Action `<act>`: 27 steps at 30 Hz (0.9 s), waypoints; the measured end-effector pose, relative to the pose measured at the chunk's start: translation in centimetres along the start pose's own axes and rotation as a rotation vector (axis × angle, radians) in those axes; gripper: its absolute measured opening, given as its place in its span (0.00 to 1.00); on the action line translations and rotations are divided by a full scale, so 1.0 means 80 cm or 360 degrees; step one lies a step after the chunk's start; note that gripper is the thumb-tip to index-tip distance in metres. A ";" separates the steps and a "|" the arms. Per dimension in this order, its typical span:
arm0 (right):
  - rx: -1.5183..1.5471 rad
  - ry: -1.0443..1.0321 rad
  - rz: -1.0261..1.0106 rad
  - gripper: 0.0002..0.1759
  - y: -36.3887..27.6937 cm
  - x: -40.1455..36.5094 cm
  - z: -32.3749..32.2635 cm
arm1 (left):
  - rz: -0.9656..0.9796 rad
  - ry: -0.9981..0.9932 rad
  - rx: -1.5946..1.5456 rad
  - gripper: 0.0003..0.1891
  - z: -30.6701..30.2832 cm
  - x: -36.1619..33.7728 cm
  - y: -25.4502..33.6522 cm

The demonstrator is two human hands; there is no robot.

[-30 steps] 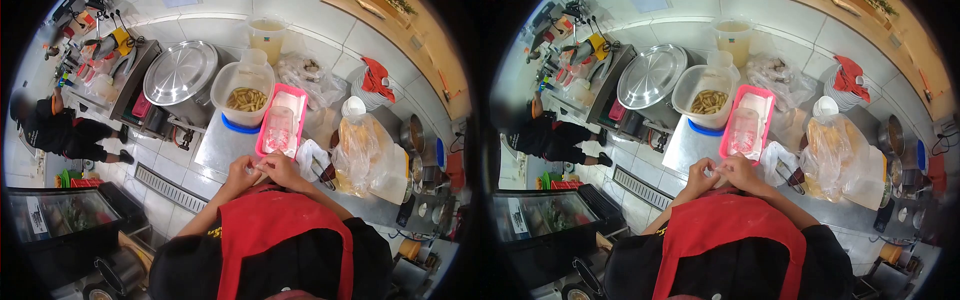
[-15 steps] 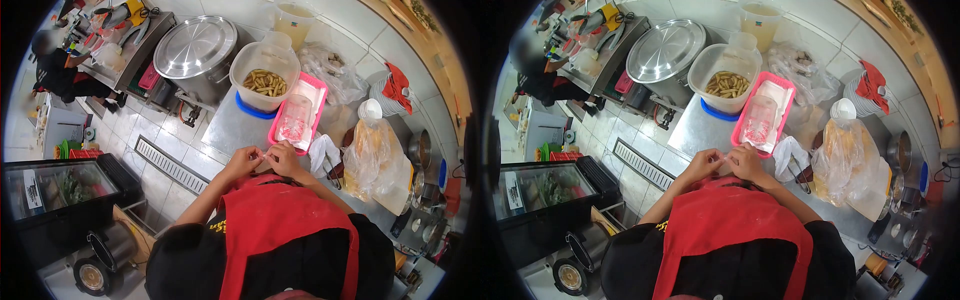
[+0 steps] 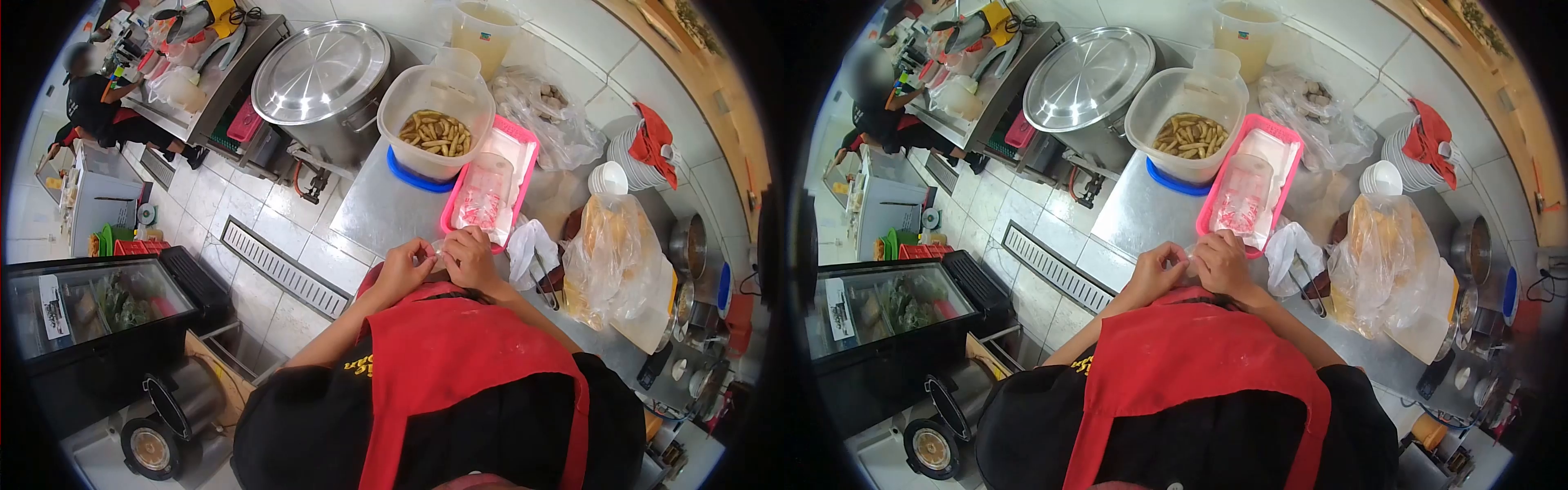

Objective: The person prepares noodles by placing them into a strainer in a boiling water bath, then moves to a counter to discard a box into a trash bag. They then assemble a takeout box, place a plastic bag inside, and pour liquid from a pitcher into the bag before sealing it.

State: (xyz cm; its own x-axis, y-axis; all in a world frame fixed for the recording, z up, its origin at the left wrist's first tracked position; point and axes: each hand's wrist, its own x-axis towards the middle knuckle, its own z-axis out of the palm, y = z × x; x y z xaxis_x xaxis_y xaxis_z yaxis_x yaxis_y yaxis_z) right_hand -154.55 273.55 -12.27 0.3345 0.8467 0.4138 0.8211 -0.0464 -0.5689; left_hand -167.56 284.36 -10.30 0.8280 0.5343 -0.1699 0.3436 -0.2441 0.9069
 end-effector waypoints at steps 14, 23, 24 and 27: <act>-0.0062 0.0017 -0.0003 0.04 -0.002 -0.002 -0.002 | 0.0028 -0.0080 -0.0248 0.05 0.012 0.002 -0.016; 0.0087 -0.0039 0.0039 0.05 0.010 -0.009 0.006 | -0.0044 -0.0258 -0.0174 0.06 -0.006 0.019 -0.007; 0.0088 -0.0053 0.0064 0.05 0.011 -0.011 0.006 | 0.0060 -0.0235 -0.0089 0.06 -0.007 0.021 -0.007; 0.0051 -0.0097 0.0112 0.06 0.012 -0.013 0.004 | 0.0289 -0.0212 0.0075 0.06 -0.007 0.027 -0.012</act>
State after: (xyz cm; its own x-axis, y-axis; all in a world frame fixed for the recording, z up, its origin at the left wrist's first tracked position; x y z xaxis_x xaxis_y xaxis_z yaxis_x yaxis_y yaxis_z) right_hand -154.25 272.81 -13.49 0.3613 0.8726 0.3286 0.7810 -0.0907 -0.6179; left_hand -166.36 286.18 -11.29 0.9282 0.3675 -0.0576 0.2013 -0.3660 0.9086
